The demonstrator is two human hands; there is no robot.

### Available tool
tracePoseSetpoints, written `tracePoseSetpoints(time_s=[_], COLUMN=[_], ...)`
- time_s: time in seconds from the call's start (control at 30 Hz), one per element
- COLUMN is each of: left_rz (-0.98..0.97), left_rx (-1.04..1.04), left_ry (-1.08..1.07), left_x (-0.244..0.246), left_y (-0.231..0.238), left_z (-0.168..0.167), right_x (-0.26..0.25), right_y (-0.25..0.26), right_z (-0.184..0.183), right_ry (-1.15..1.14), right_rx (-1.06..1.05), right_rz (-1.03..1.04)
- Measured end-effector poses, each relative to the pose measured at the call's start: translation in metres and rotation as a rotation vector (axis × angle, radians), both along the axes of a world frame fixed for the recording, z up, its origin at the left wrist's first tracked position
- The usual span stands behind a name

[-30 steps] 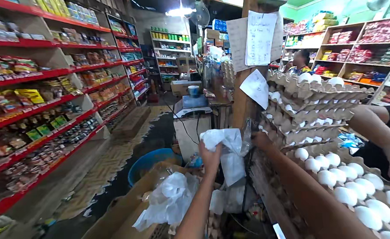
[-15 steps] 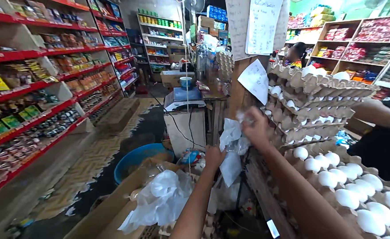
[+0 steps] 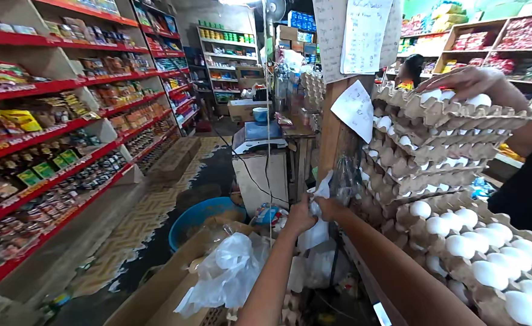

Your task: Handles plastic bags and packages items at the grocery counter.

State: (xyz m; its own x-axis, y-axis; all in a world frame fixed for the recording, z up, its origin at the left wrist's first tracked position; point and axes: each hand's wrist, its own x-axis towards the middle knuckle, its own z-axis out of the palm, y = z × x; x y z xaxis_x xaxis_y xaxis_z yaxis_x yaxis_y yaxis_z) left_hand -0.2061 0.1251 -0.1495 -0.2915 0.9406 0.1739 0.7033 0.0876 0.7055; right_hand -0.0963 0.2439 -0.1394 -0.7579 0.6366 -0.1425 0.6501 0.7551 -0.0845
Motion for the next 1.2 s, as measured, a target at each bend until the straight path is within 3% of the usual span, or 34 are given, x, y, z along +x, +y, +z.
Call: tracePoseSetpoints(time_s=[0.13, 0.27, 0.33, 0.43, 0.57, 0.67, 0.83, 0.93, 1.0, 1.1, 1.2], left_rz=[-0.043, -0.059, -0.017, 0.044, 0.026, -0.01, 0.272, 0.322, 0.131, -0.302, -0.422], left_rx=[-0.008, -0.098, -0.219, -0.429, -0.42, -0.25, 0.335, 0.59, 0.638, 0.487, 0.342], left_ry=[-0.083, 0.149, 0.233, 0.349, 0.448, 0.164, -0.418, -0.656, -0.746, -0.845, -1.042], left_x=[0.006, 0.009, 0.011, 0.026, 0.034, 0.036, 0.058, 0.111, 0.162, 0.26, 0.361], left_y=[0.001, -0.001, -0.003, -0.004, 0.004, -0.009, -0.057, -0.099, -0.126, -0.157, -0.175], left_z=[0.008, 0.0, 0.017, 0.048, 0.044, 0.042, 0.026, 0.061, 0.09, 0.128, 0.159], right_x=[0.007, 0.007, 0.01, 0.017, 0.024, 0.047, 0.115, 0.174, 0.216, 0.279, 0.357], right_y=[-0.003, -0.022, -0.037, -0.055, -0.074, -0.103, -0.132, -0.157, -0.173, -0.195, -0.23], right_z=[0.009, 0.043, 0.063, 0.08, 0.099, 0.149, 0.212, 0.226, 0.229, 0.224, 0.232], right_ry=[-0.165, -0.231, -0.211, -0.046, 0.312, 0.386, 0.447, 0.473, 0.489, 0.582, 0.642], right_rx=[0.019, -0.023, -0.057, -0.025, 0.007, -0.117, -0.232, -0.129, -0.047, 0.019, -0.099], right_rz=[0.082, 0.204, 0.242, 0.149, -0.09, -0.153, -0.126, -0.114, -0.092, -0.038, -0.098])
